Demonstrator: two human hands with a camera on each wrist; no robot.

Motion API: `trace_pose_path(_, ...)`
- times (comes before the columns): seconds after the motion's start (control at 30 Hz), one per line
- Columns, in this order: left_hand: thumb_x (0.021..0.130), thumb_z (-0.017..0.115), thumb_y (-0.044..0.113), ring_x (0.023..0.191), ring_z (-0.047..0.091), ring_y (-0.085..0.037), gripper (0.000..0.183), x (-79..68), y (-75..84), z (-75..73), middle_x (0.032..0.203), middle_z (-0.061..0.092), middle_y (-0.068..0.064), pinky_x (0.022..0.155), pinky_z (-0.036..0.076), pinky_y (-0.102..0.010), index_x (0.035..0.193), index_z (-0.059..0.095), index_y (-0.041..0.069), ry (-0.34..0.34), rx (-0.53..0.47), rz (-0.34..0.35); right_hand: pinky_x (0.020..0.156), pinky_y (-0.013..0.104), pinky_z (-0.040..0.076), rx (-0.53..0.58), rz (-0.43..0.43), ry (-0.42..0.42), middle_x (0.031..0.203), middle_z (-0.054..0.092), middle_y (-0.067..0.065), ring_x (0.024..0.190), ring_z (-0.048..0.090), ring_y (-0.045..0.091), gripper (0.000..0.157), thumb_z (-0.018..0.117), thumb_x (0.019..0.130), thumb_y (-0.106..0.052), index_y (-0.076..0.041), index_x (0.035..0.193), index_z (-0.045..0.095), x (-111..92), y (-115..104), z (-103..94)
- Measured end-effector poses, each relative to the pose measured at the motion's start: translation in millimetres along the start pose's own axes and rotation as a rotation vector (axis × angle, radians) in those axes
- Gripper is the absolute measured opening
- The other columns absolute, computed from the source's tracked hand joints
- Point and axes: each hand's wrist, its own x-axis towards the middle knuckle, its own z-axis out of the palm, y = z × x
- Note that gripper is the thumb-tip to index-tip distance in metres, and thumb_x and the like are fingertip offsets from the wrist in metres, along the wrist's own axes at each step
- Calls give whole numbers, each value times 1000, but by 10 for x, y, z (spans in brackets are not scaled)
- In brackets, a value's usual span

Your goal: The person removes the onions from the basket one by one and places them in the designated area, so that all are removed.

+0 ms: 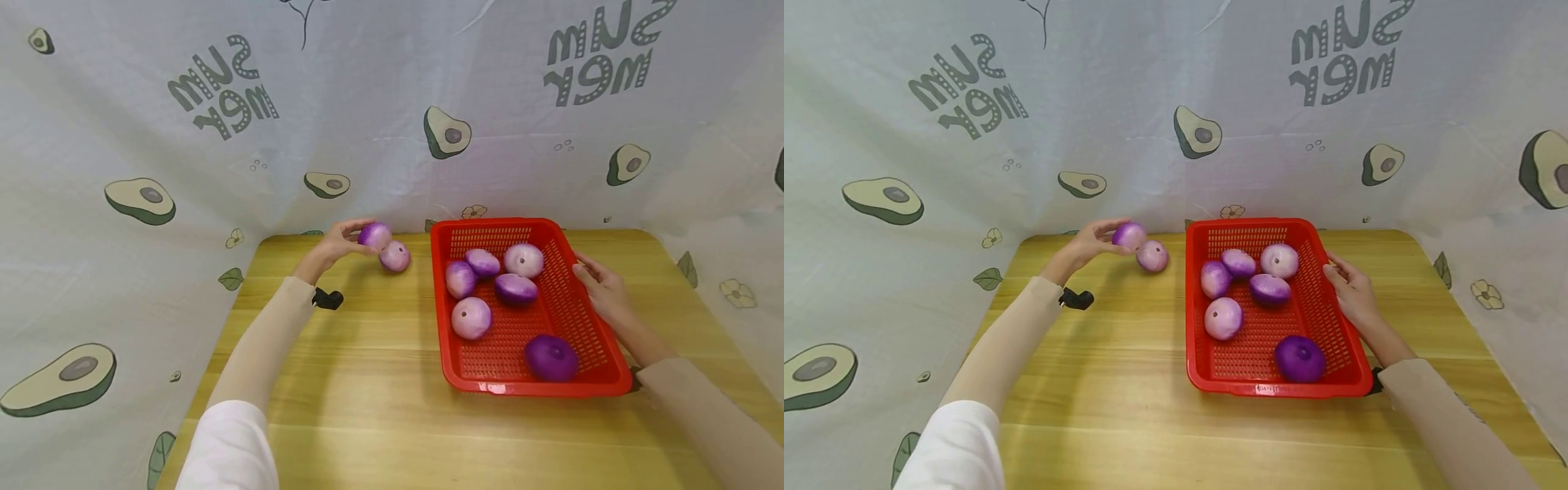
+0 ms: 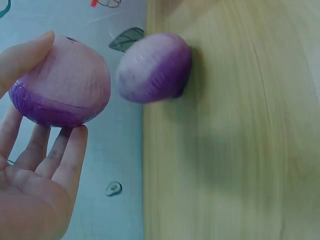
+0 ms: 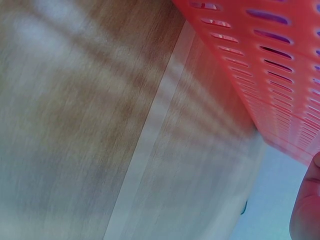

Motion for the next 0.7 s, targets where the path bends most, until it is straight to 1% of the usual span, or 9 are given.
trace_pose_path(0.07, 77, 82, -5, 138, 41, -33, 72, -10, -51, -35, 151, 44, -11, 111, 37, -45, 142, 56, 12, 11, 17, -10, 64, 15, 54, -3, 7, -8, 99, 59, -19, 79, 62, -3, 57, 49, 106, -25, 0, 154, 31, -6, -6, 1)
trace_pose_path(0.2, 78, 80, -9, 138, 41, -35, 72, -20, -153, -99, 152, 43, -13, 111, 38, -45, 143, 55, 9, 25, 21, -29, 65, 15, 55, -21, 11, -12, 100, 58, -17, 80, 62, -3, 58, 48, 106, -27, -1, 155, 30, -17, -17, 5)
trace_pose_path(0.4, 78, 79, -11, 138, 41, -37, 71, -42, -287, -199, 152, 43, -15, 112, 37, -47, 142, 55, 8, 79, 58, -46, 65, 15, 55, 28, 3, -12, 99, 59, -14, 80, 62, -2, 57, 50, 106, -26, -3, 155, 33, -28, -23, 7)
trace_pose_path(0.5, 79, 78, -12, 138, 40, -39, 70, -52, -351, -245, 151, 42, -17, 113, 35, -47, 142, 55, 6, 97, 71, -55, 65, 16, 55, 40, 9, -18, 99, 58, -13, 80, 63, -1, 57, 50, 106, -26, -3, 155, 31, -26, -16, 1)
trace_pose_path(0.7, 77, 79, -12, 137, 41, -39, 69, -74, -482, -300, 149, 44, -20, 113, 35, -47, 141, 55, 2, 139, 97, -75, 65, 16, 55, -8, 28, -2, 96, 58, -13, 79, 62, -1, 58, 50, 105, -27, -3, 155, 32, -23, -11, 10)
